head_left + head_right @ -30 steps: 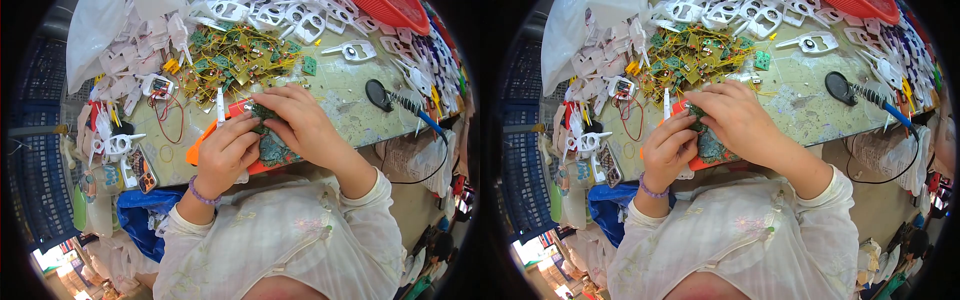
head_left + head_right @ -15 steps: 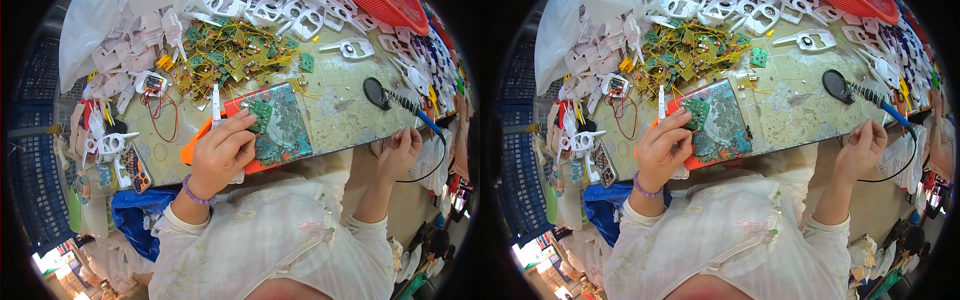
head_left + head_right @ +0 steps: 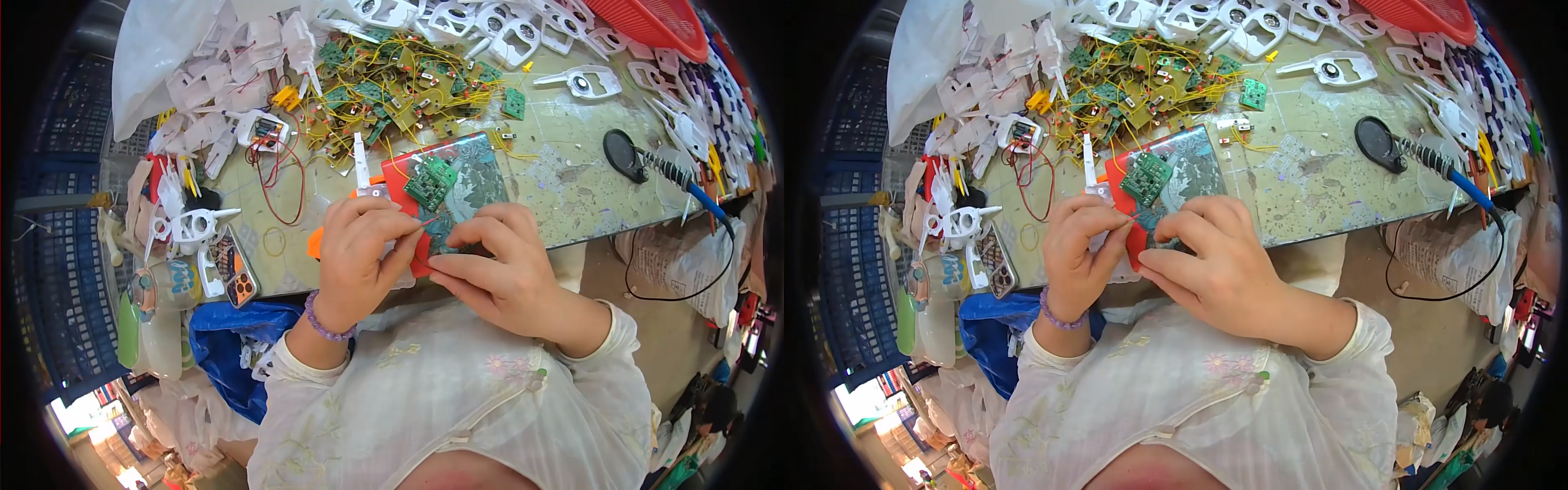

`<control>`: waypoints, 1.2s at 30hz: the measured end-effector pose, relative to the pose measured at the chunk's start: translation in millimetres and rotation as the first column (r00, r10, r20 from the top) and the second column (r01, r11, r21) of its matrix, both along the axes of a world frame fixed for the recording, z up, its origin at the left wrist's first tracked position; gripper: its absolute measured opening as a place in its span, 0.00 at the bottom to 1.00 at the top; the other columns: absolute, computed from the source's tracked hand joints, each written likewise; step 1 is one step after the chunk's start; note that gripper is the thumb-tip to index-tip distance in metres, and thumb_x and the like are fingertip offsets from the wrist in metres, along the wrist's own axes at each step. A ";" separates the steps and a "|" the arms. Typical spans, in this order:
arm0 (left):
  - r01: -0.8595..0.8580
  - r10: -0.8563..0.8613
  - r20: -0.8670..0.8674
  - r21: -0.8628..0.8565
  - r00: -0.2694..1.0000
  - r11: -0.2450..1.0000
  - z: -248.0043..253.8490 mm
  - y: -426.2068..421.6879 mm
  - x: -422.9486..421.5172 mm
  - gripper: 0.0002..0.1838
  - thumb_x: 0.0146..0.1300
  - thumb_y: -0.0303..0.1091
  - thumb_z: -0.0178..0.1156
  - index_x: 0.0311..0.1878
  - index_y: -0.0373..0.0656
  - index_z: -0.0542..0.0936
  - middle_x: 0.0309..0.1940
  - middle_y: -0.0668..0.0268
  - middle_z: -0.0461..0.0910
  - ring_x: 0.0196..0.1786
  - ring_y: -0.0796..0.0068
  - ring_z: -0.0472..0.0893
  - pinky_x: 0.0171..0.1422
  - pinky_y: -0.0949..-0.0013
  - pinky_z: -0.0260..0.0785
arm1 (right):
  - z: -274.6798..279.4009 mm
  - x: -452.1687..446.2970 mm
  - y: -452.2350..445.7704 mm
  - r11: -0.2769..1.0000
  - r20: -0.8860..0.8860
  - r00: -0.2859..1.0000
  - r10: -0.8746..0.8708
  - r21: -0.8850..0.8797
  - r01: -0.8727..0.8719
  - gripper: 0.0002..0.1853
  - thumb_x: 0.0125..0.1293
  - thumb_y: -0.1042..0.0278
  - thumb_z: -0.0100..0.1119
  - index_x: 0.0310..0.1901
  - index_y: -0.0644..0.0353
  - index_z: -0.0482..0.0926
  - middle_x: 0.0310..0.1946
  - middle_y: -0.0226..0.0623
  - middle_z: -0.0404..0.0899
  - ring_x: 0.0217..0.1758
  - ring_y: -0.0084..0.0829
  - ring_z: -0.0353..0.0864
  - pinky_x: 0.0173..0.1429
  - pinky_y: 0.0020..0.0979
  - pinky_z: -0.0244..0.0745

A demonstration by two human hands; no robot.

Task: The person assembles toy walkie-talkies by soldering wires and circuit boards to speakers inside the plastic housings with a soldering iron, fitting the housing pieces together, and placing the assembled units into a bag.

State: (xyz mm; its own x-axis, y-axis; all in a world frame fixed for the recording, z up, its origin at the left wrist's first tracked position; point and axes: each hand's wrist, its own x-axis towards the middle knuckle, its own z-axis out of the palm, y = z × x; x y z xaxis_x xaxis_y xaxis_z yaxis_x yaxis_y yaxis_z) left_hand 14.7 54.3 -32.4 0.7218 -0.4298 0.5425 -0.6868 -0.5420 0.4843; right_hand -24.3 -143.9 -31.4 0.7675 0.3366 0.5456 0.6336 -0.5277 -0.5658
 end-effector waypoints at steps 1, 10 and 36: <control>0.016 -0.016 -0.026 -0.018 1.000 1.000 0.1 1.8 0.1 0.13 0.46 0.22 0.70 0.36 0.44 0.80 0.32 0.68 0.80 0.41 0.66 0.78 0.45 0.65 0.68 | -1.4 0.1 1.4 1.000 -0.009 1.000 0.012 0.026 -0.011 0.12 0.49 0.67 0.70 0.37 0.53 0.81 0.37 0.30 0.75 0.44 0.38 0.73 0.50 0.40 0.64; 0.129 -0.156 -0.264 -0.116 0.952 0.985 9.6 6.2 1.8 0.12 0.46 0.27 0.72 0.36 0.45 0.83 0.29 0.70 0.81 0.38 0.68 0.78 0.46 0.65 0.67 | -7.3 14.1 3.5 0.996 0.115 0.989 -0.091 0.026 0.089 0.14 0.44 0.70 0.68 0.37 0.52 0.82 0.36 0.27 0.76 0.42 0.35 0.73 0.46 0.39 0.64; 0.129 -0.141 0.174 0.077 0.975 0.989 -0.4 -9.2 15.1 0.13 0.41 0.24 0.70 0.33 0.45 0.82 0.32 0.69 0.80 0.45 0.64 0.81 0.48 0.61 0.74 | -0.2 72.9 -18.0 0.967 -0.117 0.969 0.218 -0.105 -0.230 0.18 0.54 0.78 0.61 0.48 0.58 0.80 0.46 0.38 0.77 0.55 0.42 0.71 0.62 0.42 0.62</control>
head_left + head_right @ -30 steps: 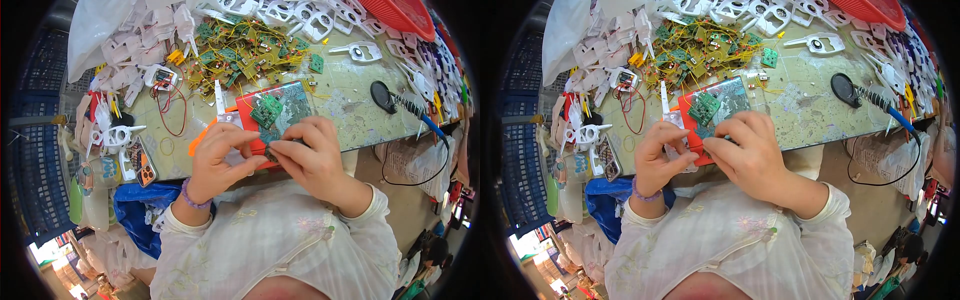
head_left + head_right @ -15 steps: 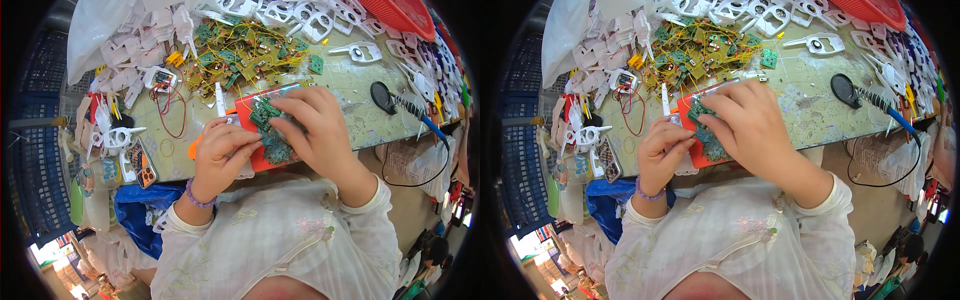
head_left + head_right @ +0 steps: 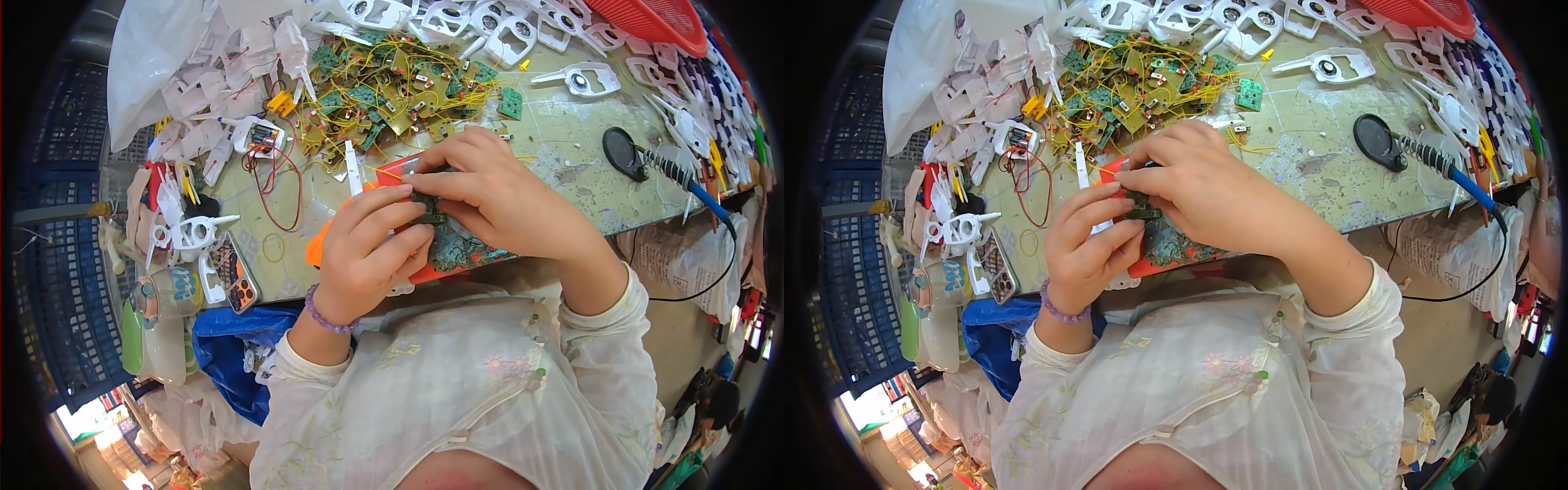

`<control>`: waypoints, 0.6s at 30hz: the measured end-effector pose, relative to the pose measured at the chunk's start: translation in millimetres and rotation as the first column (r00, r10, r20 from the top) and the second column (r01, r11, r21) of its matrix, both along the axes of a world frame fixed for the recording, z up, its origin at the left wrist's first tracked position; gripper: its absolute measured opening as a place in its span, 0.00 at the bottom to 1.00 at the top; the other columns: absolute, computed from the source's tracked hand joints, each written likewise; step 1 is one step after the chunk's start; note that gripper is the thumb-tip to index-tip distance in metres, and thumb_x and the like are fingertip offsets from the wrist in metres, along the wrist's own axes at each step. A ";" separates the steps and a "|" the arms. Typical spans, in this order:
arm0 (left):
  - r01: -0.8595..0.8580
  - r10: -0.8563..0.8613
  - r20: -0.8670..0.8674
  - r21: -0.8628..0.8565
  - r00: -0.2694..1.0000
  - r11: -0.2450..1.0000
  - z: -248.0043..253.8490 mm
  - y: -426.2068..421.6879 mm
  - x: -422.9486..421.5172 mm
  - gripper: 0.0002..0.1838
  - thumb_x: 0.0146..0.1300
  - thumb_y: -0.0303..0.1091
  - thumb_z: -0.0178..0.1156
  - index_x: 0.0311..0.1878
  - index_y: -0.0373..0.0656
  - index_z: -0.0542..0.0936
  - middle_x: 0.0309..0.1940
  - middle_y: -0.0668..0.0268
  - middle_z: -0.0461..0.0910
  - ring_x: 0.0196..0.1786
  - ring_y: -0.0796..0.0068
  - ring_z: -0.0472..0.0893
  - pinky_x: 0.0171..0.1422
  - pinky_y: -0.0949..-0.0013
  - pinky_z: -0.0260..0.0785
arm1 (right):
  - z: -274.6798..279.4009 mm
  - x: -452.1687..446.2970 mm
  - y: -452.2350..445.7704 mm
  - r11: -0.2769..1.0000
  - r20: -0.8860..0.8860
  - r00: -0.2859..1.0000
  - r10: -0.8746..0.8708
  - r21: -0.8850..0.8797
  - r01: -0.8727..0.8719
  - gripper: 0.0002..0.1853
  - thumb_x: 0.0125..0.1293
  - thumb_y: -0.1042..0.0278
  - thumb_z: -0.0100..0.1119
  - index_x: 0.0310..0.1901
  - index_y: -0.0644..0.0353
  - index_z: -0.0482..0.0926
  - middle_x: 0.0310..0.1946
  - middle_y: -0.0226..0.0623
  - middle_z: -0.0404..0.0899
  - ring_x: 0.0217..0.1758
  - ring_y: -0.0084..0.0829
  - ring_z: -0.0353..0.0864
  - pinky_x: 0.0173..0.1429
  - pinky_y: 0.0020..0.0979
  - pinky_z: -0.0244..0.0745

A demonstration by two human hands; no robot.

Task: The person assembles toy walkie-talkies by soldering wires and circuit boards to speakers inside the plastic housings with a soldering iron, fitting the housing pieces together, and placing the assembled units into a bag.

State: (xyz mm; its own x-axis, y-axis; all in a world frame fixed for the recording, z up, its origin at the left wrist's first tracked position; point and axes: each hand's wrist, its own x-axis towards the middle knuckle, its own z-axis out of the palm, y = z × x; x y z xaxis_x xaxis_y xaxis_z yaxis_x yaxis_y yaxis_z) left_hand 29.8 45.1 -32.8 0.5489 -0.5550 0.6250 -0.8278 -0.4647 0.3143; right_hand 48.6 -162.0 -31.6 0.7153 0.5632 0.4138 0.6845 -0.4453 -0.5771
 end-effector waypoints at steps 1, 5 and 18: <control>0.003 -0.003 -0.001 0.001 1.000 1.000 -0.1 -0.4 0.2 0.13 0.41 0.24 0.70 0.33 0.45 0.82 0.32 0.69 0.80 0.45 0.64 0.81 0.48 0.61 0.74 | -0.2 -1.0 -0.3 1.000 -0.001 1.000 -0.003 0.001 0.003 0.18 0.54 0.78 0.61 0.48 0.58 0.80 0.46 0.38 0.77 0.55 0.42 0.71 0.62 0.42 0.62; 0.031 -0.032 0.016 0.037 0.999 0.999 -3.5 -0.4 1.0 0.13 0.41 0.23 0.70 0.34 0.41 0.81 0.37 0.64 0.81 0.47 0.60 0.83 0.44 0.64 0.79 | 2.4 -11.0 -7.3 0.975 -0.017 0.994 -0.112 0.192 0.113 0.19 0.55 0.79 0.60 0.51 0.60 0.77 0.47 0.41 0.76 0.54 0.42 0.72 0.59 0.41 0.66; 0.014 -0.011 -0.064 0.056 0.998 0.998 -1.5 0.7 -5.1 0.11 0.43 0.20 0.70 0.33 0.38 0.82 0.36 0.61 0.83 0.47 0.59 0.84 0.46 0.65 0.79 | -28.6 -99.9 -202.2 -0.089 -0.424 0.470 -0.774 0.808 0.582 0.08 0.70 0.68 0.55 0.45 0.64 0.74 0.25 0.26 0.69 0.24 0.16 0.65 0.26 0.19 0.58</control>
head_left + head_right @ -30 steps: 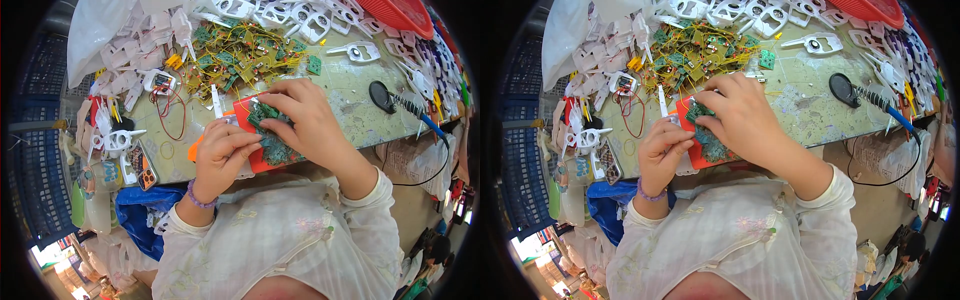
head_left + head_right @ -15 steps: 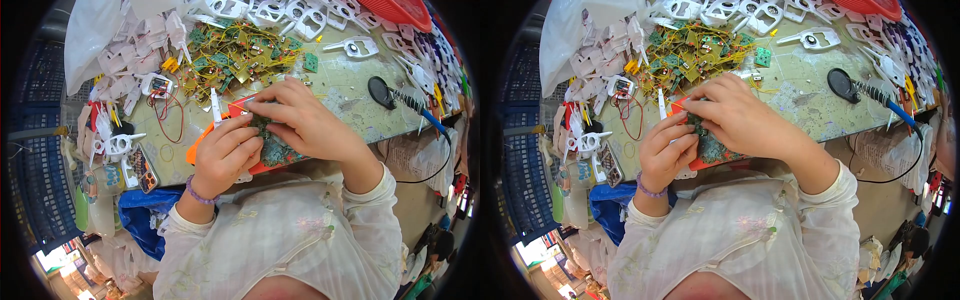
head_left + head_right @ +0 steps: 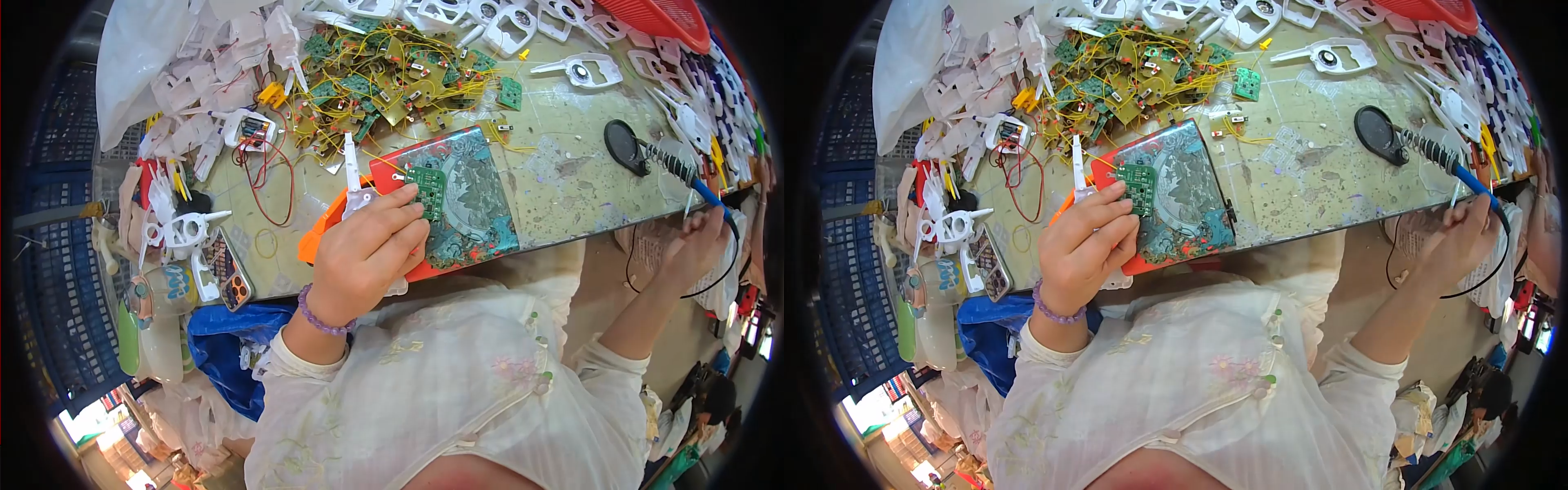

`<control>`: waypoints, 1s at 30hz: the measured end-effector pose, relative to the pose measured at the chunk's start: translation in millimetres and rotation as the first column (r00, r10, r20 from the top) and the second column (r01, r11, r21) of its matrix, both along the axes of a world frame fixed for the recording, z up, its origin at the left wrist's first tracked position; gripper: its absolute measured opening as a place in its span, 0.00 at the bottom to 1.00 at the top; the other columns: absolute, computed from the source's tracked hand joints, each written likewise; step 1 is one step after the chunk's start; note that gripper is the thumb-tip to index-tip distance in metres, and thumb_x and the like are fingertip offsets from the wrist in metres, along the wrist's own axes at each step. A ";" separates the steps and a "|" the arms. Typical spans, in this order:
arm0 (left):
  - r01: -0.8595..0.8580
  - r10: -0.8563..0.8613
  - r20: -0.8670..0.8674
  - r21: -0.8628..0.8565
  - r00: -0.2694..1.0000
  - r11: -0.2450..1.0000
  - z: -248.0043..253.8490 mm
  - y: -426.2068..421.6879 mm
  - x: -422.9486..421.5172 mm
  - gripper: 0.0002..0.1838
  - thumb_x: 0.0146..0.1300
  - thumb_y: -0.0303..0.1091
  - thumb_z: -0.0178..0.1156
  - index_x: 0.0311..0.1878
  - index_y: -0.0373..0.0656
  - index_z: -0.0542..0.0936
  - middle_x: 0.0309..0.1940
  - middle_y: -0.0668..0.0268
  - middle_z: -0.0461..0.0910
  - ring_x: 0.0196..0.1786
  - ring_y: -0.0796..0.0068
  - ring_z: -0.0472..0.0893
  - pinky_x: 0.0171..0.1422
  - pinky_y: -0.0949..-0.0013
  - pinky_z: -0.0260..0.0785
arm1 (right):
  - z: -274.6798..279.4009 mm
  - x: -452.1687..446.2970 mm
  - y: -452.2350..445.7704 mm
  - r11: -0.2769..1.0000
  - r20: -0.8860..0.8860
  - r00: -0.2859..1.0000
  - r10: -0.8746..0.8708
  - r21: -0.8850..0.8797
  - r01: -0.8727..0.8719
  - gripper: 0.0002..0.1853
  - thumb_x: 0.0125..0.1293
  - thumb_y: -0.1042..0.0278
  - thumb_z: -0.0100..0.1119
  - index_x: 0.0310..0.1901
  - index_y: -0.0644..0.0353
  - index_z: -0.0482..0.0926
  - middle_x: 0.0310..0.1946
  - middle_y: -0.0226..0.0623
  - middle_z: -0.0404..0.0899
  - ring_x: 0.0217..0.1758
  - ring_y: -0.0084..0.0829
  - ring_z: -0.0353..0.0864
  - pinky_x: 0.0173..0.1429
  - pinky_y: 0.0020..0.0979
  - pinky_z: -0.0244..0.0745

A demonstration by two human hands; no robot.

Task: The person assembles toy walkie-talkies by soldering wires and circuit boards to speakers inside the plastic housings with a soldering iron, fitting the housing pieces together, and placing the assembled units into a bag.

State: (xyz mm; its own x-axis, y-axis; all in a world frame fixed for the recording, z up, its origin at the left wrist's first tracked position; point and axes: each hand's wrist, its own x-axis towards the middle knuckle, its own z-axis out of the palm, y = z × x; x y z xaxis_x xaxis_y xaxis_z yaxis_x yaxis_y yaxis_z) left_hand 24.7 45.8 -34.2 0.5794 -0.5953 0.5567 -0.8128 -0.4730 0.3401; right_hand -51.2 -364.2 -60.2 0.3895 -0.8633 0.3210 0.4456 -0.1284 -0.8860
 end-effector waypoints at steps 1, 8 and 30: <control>0.004 -0.004 0.001 0.001 1.000 1.000 -0.2 0.5 0.2 0.11 0.43 0.20 0.70 0.33 0.38 0.82 0.36 0.61 0.83 0.47 0.59 0.84 0.46 0.65 0.79 | 6.4 3.4 -4.9 0.997 -0.091 0.996 -0.005 -0.073 -0.002 0.10 0.70 0.67 0.56 0.46 0.64 0.75 0.24 0.25 0.68 0.24 0.15 0.63 0.26 0.20 0.57; 0.008 -0.009 0.037 0.033 0.999 0.999 -0.4 0.9 -0.8 0.14 0.42 0.22 0.70 0.36 0.38 0.81 0.38 0.62 0.82 0.49 0.60 0.83 0.43 0.67 0.80 | 12.9 8.7 -41.1 0.917 -0.505 0.835 -0.218 -0.399 -0.002 0.15 0.69 0.58 0.58 0.42 0.64 0.82 0.23 0.21 0.70 0.25 0.11 0.63 0.28 0.16 0.54; -0.098 0.097 0.025 0.037 0.995 0.995 1.9 -6.8 -6.7 0.12 0.43 0.19 0.69 0.34 0.38 0.82 0.37 0.61 0.82 0.47 0.59 0.84 0.46 0.66 0.79 | 46.0 22.1 -25.5 0.954 -0.482 0.876 -0.017 -0.269 -0.130 0.17 0.65 0.53 0.63 0.37 0.61 0.79 0.23 0.26 0.75 0.22 0.14 0.66 0.27 0.18 0.60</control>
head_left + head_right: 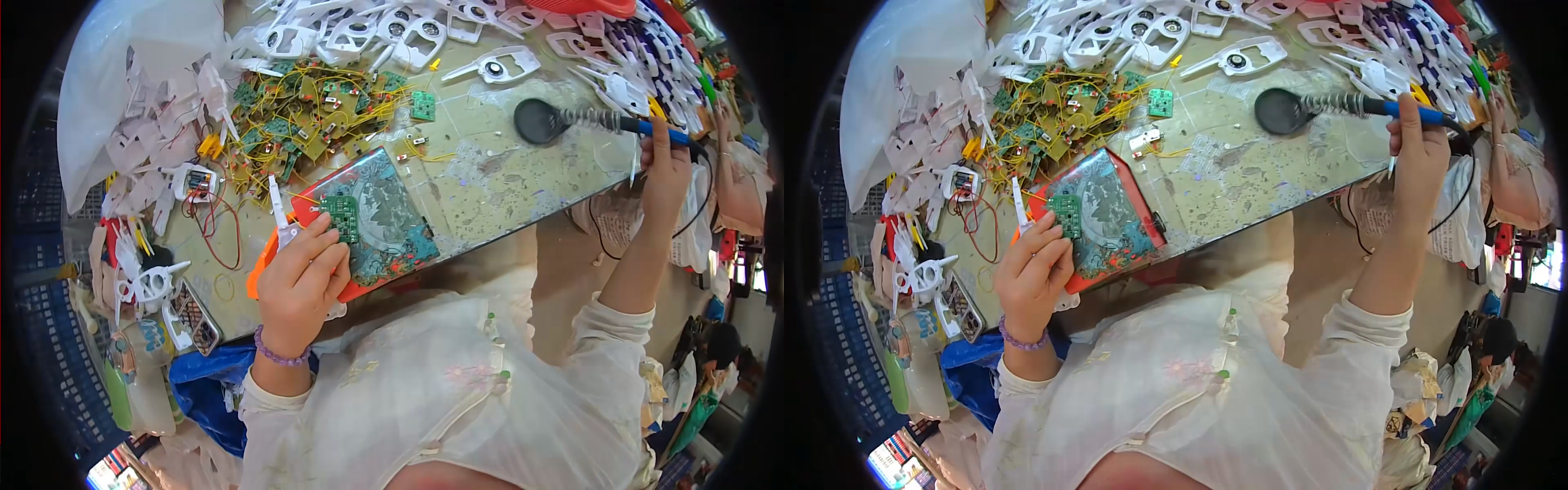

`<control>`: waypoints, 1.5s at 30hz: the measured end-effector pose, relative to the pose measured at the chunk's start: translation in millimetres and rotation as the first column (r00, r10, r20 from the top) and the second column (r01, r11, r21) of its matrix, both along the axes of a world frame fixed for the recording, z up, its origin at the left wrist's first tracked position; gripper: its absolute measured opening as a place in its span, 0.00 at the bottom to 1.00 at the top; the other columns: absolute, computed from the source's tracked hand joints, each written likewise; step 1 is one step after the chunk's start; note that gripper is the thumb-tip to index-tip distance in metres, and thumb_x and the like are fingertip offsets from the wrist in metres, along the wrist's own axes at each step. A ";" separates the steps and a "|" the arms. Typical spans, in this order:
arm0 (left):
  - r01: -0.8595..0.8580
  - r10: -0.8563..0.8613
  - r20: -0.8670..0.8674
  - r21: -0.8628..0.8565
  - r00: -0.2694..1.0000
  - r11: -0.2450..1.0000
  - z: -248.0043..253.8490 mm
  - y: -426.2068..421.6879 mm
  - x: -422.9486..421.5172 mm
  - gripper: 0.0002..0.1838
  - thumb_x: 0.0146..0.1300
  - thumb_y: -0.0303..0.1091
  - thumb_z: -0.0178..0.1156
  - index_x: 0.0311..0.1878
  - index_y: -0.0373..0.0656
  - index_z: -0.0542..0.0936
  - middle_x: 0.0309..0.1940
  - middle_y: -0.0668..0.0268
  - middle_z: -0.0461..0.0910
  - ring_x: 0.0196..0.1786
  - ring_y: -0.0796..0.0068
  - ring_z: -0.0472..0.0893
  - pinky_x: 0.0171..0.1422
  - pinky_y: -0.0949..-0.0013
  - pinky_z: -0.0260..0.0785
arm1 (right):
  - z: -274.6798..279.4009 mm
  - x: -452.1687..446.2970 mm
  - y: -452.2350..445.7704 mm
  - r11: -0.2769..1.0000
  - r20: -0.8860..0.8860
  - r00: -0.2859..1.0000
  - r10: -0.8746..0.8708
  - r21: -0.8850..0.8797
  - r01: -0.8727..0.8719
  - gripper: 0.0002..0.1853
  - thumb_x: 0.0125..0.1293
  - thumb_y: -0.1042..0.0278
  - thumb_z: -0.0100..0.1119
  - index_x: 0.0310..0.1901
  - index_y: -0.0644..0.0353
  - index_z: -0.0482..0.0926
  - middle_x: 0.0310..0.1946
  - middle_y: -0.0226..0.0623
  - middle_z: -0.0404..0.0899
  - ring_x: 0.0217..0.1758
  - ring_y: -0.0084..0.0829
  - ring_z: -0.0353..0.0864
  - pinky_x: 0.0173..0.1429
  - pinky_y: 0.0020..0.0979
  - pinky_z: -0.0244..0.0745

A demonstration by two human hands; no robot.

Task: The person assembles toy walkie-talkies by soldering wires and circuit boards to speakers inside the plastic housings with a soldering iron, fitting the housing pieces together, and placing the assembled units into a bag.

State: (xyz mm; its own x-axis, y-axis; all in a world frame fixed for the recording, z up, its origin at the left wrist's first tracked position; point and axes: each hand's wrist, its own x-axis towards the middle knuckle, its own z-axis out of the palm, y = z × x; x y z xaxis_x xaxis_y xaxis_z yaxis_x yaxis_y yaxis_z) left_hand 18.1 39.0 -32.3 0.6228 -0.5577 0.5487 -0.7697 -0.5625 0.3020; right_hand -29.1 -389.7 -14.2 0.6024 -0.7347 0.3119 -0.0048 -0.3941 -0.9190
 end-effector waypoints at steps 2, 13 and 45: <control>0.001 -0.001 -0.001 -0.008 1.000 1.000 -0.6 -0.9 0.3 0.12 0.43 0.19 0.69 0.34 0.38 0.82 0.37 0.61 0.82 0.47 0.59 0.84 0.46 0.66 0.79 | -1.3 3.0 -4.6 0.997 -0.015 0.998 -0.067 -0.038 0.067 0.18 0.64 0.51 0.63 0.36 0.61 0.79 0.22 0.26 0.74 0.22 0.13 0.66 0.26 0.18 0.59; 0.049 -0.049 -0.013 -0.015 0.999 0.999 -1.6 3.4 1.7 0.12 0.44 0.21 0.69 0.35 0.38 0.80 0.37 0.62 0.82 0.48 0.61 0.84 0.41 0.68 0.79 | 12.0 -93.4 43.9 0.962 0.300 0.952 -0.056 -0.239 0.132 0.16 0.72 0.58 0.48 0.31 0.63 0.71 0.21 0.32 0.68 0.16 0.19 0.60 0.21 0.20 0.54; 0.063 -0.064 -0.030 -0.008 0.998 0.998 -5.5 7.1 0.4 0.14 0.43 0.24 0.68 0.36 0.37 0.80 0.39 0.60 0.81 0.51 0.60 0.83 0.43 0.67 0.79 | -31.5 -31.5 165.8 0.520 0.261 0.450 0.854 -0.385 -0.763 0.10 0.68 0.64 0.55 0.40 0.63 0.72 0.16 0.33 0.72 0.13 0.30 0.71 0.17 0.30 0.66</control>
State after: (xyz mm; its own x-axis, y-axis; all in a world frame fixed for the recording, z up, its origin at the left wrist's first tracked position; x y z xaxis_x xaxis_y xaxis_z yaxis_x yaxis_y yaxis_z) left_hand 18.4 46.1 -37.8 0.6024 -0.5931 0.5342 -0.7944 -0.5106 0.3290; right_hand -60.6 -223.8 -45.7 0.6867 0.1244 0.7162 0.7251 -0.1856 -0.6631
